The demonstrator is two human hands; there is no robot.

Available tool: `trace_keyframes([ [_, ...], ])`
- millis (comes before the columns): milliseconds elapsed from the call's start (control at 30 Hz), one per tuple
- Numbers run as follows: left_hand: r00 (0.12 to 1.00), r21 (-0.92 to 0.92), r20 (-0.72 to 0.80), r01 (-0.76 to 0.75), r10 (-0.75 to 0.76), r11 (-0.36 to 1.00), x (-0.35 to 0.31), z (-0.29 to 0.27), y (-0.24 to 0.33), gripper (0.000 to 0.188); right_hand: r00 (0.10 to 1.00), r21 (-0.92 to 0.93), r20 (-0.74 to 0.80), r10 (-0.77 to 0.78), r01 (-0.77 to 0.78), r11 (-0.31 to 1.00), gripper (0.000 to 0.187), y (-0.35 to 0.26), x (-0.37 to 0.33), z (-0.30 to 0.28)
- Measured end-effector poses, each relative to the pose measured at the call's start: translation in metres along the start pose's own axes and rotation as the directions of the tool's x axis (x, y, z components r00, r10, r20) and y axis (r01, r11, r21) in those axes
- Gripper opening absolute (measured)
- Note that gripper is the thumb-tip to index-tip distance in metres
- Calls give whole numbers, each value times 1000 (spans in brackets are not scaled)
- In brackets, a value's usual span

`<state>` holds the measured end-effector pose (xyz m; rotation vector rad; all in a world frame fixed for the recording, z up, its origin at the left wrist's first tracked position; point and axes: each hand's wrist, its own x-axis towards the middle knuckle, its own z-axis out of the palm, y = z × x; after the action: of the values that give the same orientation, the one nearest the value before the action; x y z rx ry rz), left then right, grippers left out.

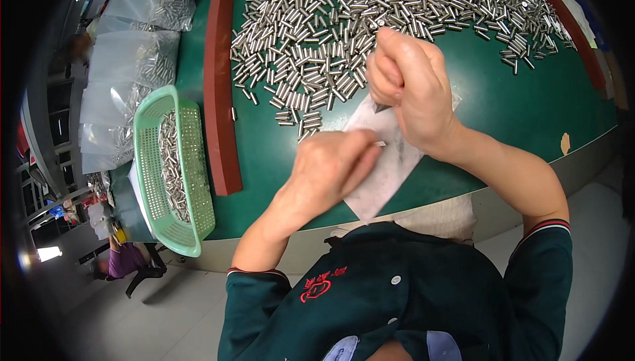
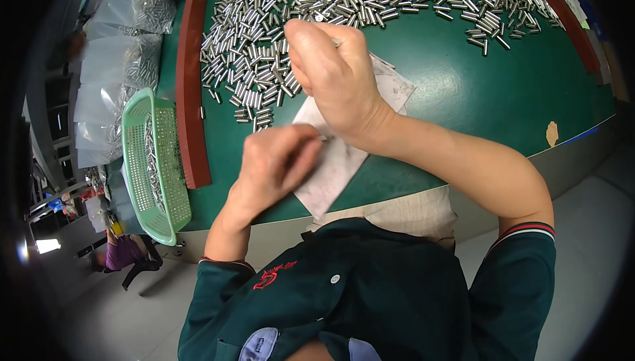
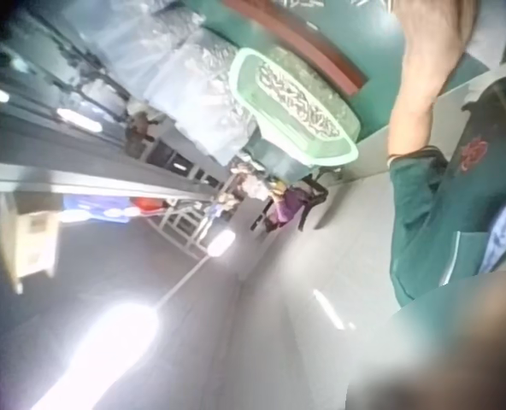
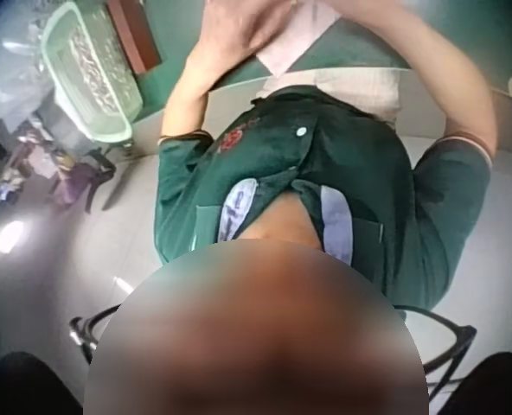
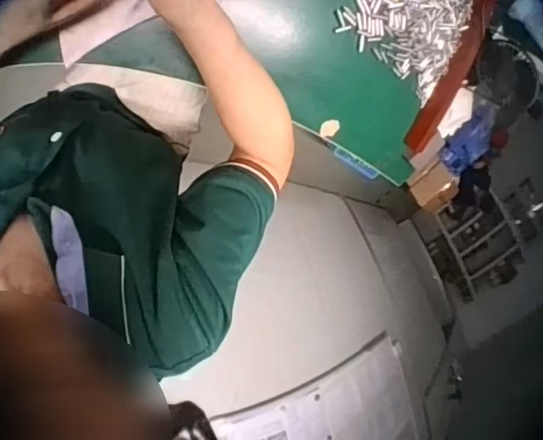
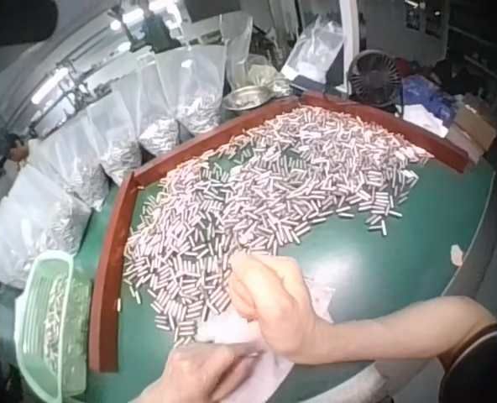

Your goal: Processing small cylindrical metal components using a handheld scraper tool at a manufacturing workbench.

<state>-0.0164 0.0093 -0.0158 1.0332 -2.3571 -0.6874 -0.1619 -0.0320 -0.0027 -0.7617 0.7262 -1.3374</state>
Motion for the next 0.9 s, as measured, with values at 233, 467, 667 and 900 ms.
trace_keyframes([
  [233, 1000, 106, 5, 18, -18, 994, 0, -2, -6, 10, 997, 54, 13, -79, 78, 995, 39, -4, -4, -1],
  [467, 984, 137, -124, 144, -127, 980, 5, 7, -7, 8, 999, 99, 43, -22, 18, 995, 39, -7, -4, -1],
  [667, 979, 143, -147, 163, -142, 976, 7, 8, -7, 8, 996, 114, -3, 90, -89, 990, 38, -8, -1, -1],
  [900, 978, 135, -149, 164, -144, 977, 7, 9, -5, 9, 994, 110, -16, 111, -108, 988, 38, -8, -3, 0],
])
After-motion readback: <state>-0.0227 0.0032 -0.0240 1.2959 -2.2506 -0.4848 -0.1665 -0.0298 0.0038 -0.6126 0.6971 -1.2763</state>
